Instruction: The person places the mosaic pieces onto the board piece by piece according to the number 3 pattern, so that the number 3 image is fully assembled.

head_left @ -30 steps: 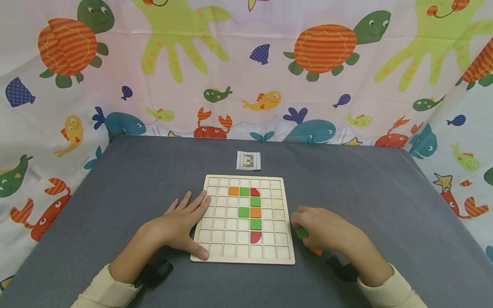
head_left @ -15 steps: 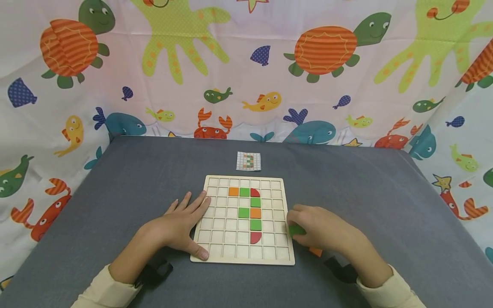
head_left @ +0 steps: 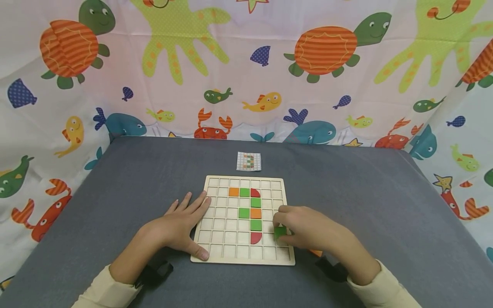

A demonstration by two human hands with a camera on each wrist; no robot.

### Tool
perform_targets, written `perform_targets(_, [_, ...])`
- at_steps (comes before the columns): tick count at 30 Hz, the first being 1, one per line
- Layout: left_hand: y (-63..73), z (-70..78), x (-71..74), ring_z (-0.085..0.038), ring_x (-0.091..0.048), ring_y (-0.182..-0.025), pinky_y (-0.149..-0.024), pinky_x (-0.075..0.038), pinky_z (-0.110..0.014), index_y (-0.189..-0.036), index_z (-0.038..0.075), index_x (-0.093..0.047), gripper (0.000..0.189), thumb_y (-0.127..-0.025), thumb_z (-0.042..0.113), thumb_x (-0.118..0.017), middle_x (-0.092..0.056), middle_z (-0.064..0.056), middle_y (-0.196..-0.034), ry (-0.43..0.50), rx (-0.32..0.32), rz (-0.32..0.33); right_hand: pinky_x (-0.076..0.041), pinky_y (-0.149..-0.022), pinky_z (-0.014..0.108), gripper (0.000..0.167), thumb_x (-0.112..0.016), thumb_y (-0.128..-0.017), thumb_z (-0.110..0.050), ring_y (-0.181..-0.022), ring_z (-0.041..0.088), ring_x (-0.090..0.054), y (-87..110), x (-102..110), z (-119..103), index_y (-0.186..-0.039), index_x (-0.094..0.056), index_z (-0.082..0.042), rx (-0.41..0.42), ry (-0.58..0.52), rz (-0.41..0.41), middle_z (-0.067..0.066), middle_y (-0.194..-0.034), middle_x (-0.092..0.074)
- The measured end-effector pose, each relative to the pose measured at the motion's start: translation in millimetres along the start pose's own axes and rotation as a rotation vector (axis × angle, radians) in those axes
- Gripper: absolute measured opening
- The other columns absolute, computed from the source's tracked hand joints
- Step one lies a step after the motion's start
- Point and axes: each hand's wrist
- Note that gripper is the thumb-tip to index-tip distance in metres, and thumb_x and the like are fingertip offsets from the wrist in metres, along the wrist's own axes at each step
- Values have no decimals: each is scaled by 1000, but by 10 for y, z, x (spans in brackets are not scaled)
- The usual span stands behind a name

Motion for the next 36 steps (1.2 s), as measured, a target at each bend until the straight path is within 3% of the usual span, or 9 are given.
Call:
perform_targets(13, [7, 10, 4, -44, 5, -150, -114, -2, -67, -162, 9, -12, 140, -59, 76, -80, -1, -11, -168, 2, 4, 1, -48, -65, 24, 17, -83, -82, -12, -69, 4, -49, -146, 9, -127, -93, -69, -10, 90, 15, -5, -3, -88, -60])
perform_targets(25, [17, 27, 9, -45, 4, -150, -114, -2, -67, -162, 8, -13, 140, -60, 76, -80, -1, -12, -167, 3, -1, 1, -42, -60, 21, 15, -82, -83, -14, -66, 5, -43, -327, -64, -228, -90, -69, -11, 141, 23, -15, -6, -83, -56])
perform_targets(36, [3, 16, -1, -44, 4, -150, -114, -2, -66, -162, 9, -12, 139, -60, 77, -79, -2, -11, -168, -10, -1, 5, -40, -59, 20, 17, -83, -84, -19, -65, 5, -44, -501, -143, -369, -91, -69, -13, 137, 43, -40, -7, -80, -52])
Point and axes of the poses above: each hand's wrist, its own y-axis away from the middle knuckle, its own x-axis out of the back of the hand, z = x × y
